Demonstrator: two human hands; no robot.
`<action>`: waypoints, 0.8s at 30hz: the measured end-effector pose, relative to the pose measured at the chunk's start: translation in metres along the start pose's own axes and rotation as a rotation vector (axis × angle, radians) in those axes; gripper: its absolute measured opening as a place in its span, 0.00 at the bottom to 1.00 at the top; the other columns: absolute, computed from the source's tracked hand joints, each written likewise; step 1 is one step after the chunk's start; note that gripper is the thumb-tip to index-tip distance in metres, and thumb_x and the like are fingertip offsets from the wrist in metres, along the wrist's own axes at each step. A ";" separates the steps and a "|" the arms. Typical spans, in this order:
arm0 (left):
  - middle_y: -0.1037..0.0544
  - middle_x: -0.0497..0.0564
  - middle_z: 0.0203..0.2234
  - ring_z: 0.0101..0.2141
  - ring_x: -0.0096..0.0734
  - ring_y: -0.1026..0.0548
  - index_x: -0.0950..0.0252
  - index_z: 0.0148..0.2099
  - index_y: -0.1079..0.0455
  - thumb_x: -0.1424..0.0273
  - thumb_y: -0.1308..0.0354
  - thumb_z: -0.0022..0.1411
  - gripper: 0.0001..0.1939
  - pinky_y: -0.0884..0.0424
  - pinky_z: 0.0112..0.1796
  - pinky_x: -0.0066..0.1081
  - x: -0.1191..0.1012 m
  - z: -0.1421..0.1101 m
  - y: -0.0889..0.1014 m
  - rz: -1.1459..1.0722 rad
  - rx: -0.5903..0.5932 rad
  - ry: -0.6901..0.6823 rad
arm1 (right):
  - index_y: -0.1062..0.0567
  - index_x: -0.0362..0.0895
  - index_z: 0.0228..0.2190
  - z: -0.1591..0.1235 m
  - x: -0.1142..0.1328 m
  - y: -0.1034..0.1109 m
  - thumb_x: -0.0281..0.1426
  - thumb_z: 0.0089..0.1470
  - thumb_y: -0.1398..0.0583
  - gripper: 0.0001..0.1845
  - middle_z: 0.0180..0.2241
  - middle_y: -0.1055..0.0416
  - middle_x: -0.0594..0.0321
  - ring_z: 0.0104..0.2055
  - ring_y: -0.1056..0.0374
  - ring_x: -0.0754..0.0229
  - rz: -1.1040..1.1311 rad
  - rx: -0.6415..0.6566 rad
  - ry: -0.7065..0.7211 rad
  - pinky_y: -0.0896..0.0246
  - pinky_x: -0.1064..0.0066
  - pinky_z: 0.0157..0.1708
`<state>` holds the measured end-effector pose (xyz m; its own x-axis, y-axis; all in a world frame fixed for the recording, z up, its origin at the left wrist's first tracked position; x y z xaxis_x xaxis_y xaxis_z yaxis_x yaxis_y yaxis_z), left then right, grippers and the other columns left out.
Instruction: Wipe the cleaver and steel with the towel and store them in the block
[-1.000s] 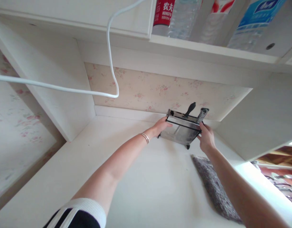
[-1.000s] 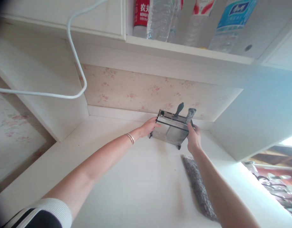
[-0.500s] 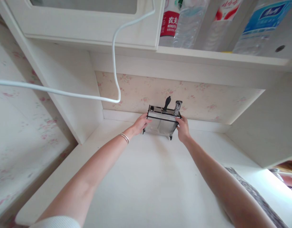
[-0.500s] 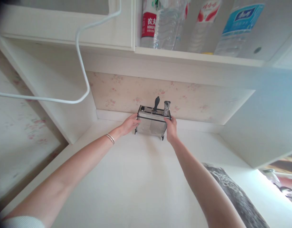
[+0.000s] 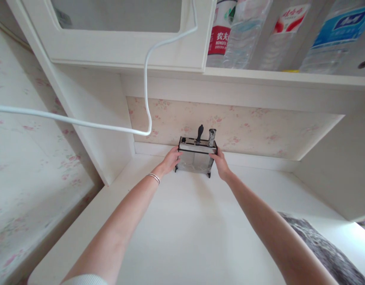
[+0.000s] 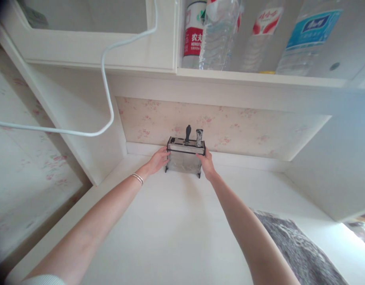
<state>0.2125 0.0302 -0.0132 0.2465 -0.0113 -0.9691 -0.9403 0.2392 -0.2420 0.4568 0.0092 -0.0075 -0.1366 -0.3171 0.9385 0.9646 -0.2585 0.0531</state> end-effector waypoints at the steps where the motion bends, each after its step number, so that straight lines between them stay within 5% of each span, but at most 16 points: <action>1: 0.27 0.52 0.52 0.55 0.37 0.32 0.56 0.51 0.34 0.65 0.40 0.53 0.22 0.37 0.53 0.43 0.001 0.001 0.001 0.017 -0.008 0.000 | 0.30 0.48 0.51 -0.001 -0.002 0.003 0.36 0.43 0.39 0.30 0.53 0.31 0.60 0.57 0.40 0.52 -0.011 0.005 -0.034 0.46 0.63 0.56; 5: 0.26 0.55 0.49 0.49 0.39 0.28 0.61 0.51 0.33 0.59 0.48 0.63 0.17 0.30 0.46 0.43 0.003 0.004 0.005 0.158 -0.081 -0.019 | 0.35 0.50 0.56 -0.025 -0.018 0.017 0.38 0.44 0.38 0.35 0.62 0.43 0.58 0.64 0.48 0.51 -0.037 -0.038 -0.212 0.51 0.60 0.60; 7: 0.27 0.56 0.48 0.47 0.40 0.28 0.65 0.51 0.33 0.59 0.47 0.65 0.18 0.30 0.46 0.45 -0.003 0.007 0.007 0.273 -0.163 -0.061 | 0.36 0.49 0.55 -0.055 -0.029 0.021 0.39 0.45 0.39 0.34 0.63 0.44 0.55 0.62 0.44 0.50 -0.041 -0.061 -0.283 0.46 0.57 0.57; 11: 0.30 0.56 0.50 0.50 0.40 0.31 0.66 0.50 0.32 0.63 0.44 0.63 0.16 0.36 0.51 0.46 -0.034 0.017 -0.003 0.535 -0.301 -0.235 | 0.25 0.44 0.39 -0.141 -0.048 0.012 0.41 0.46 0.41 0.19 0.42 0.25 0.52 0.39 0.28 0.52 -0.017 0.076 -0.373 0.33 0.59 0.41; 15: 0.25 0.54 0.42 0.45 0.38 0.28 0.64 0.42 0.29 0.65 0.42 0.59 0.10 0.36 0.51 0.38 -0.063 0.032 -0.038 0.763 -0.221 -0.352 | 0.22 0.43 0.34 -0.213 -0.059 0.000 0.42 0.52 0.43 0.17 0.28 0.25 0.59 0.30 0.30 0.57 -0.153 0.291 -0.301 0.37 0.67 0.33; 18: 0.23 0.54 0.37 0.42 0.41 0.26 0.64 0.39 0.28 0.61 0.40 0.55 0.13 0.35 0.47 0.37 -0.070 0.045 -0.068 0.897 -0.137 -0.362 | 0.21 0.44 0.36 -0.232 -0.061 -0.002 0.39 0.56 0.45 0.15 0.29 0.24 0.60 0.31 0.31 0.57 -0.332 0.385 -0.191 0.40 0.69 0.32; 24: 0.27 0.63 0.49 0.52 0.48 0.30 0.68 0.47 0.31 0.60 0.40 0.53 0.23 0.36 0.49 0.38 -0.075 0.075 -0.097 1.030 -0.136 -0.333 | 0.21 0.44 0.35 -0.229 -0.055 0.002 0.34 0.57 0.45 0.13 0.33 0.23 0.60 0.33 0.30 0.59 -0.405 0.387 -0.079 0.40 0.71 0.35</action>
<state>0.3027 0.0802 0.0864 -0.6426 0.4013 -0.6527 -0.7447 -0.1269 0.6552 0.4144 -0.1830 -0.1369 -0.5105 -0.1886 0.8389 0.8529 0.0130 0.5219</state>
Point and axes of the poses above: each hand's wrist, its own z-axis towards the middle knuckle, its own y-axis out of the back of the hand, x = y × z, the point moved 3 cm from there along z, towards the middle knuckle
